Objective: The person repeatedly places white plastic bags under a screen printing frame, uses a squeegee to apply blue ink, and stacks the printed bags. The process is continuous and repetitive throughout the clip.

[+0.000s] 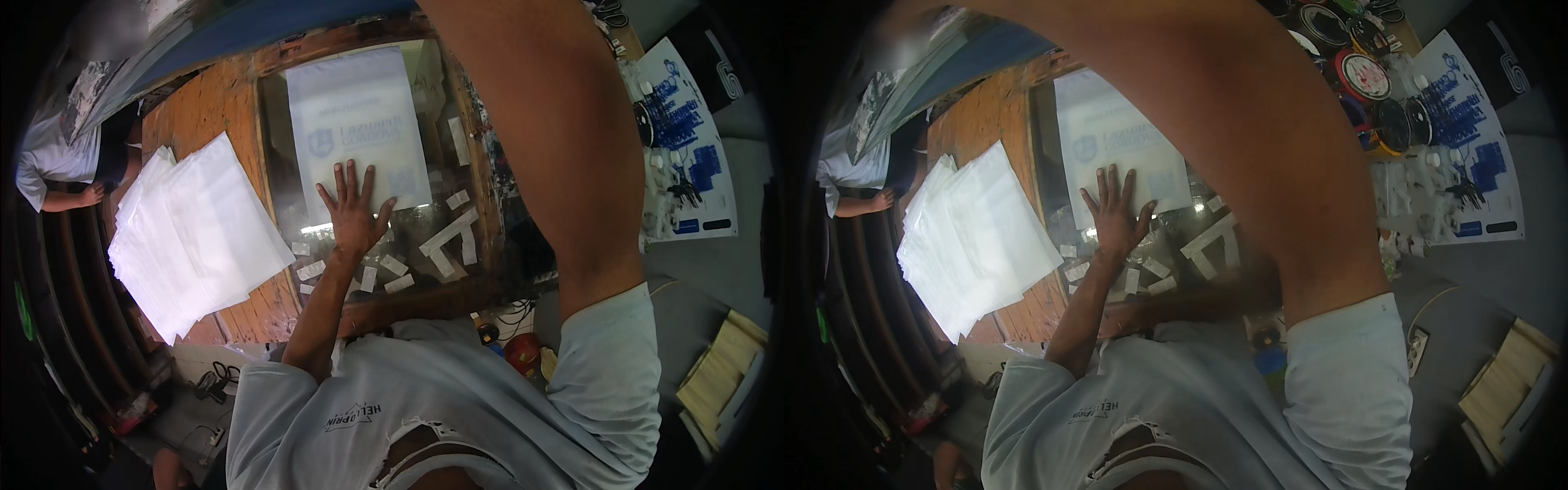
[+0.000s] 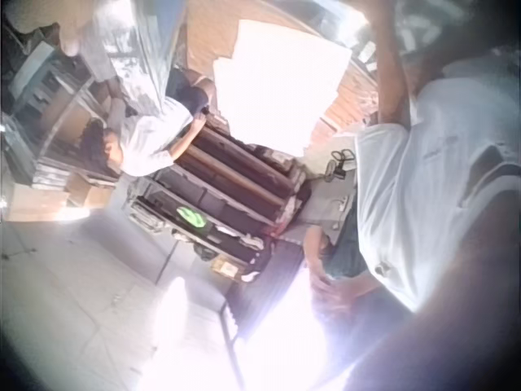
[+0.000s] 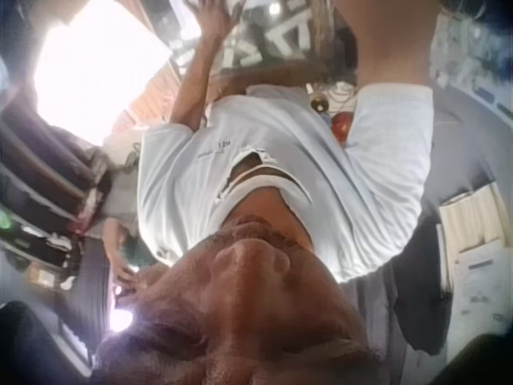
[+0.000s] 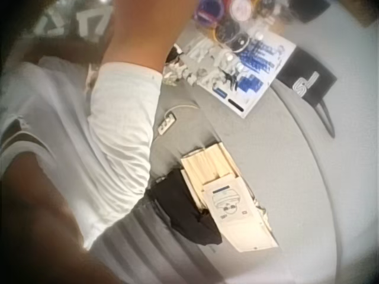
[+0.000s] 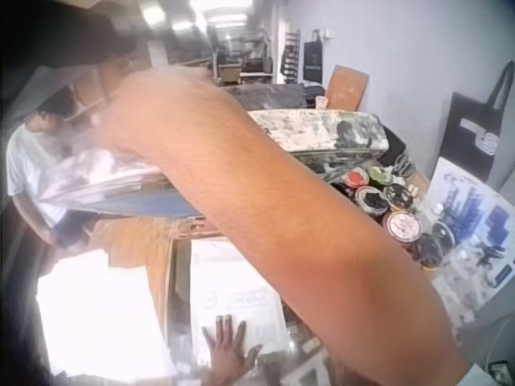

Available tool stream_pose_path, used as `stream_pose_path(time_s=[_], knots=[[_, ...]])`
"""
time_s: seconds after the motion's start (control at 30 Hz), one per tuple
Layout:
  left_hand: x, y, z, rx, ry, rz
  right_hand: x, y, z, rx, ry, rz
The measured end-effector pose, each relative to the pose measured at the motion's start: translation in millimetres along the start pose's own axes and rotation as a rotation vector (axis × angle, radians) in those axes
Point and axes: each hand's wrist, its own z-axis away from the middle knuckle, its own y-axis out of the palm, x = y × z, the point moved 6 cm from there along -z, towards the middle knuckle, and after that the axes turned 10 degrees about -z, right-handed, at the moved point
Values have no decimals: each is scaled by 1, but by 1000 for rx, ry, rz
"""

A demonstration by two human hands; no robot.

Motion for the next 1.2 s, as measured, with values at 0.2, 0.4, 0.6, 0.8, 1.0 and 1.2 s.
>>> stream_pose_path(time_s=[0.2, 0.4, 0.6, 0.8, 1.0, 1.2], knots=[[3, 5, 12, 2, 54, 33, 9, 4, 3, 6, 18, 15], [4, 3, 13, -51, 100, 63, 10, 6, 3, 39, 80, 34], [3, 1, 10, 17, 84, 88, 6, 7, 1, -68, -1, -88], [16, -88, 25, -217, -159, 672, 5, 37, 39, -102, -40, -142], [19, -130, 116, -303, -597, 2118, 21, 187, 205, -314, -57, 15], [16, -27, 140, 26, -1178, 2125, -11, 300, 252, 27, 63, 258]])
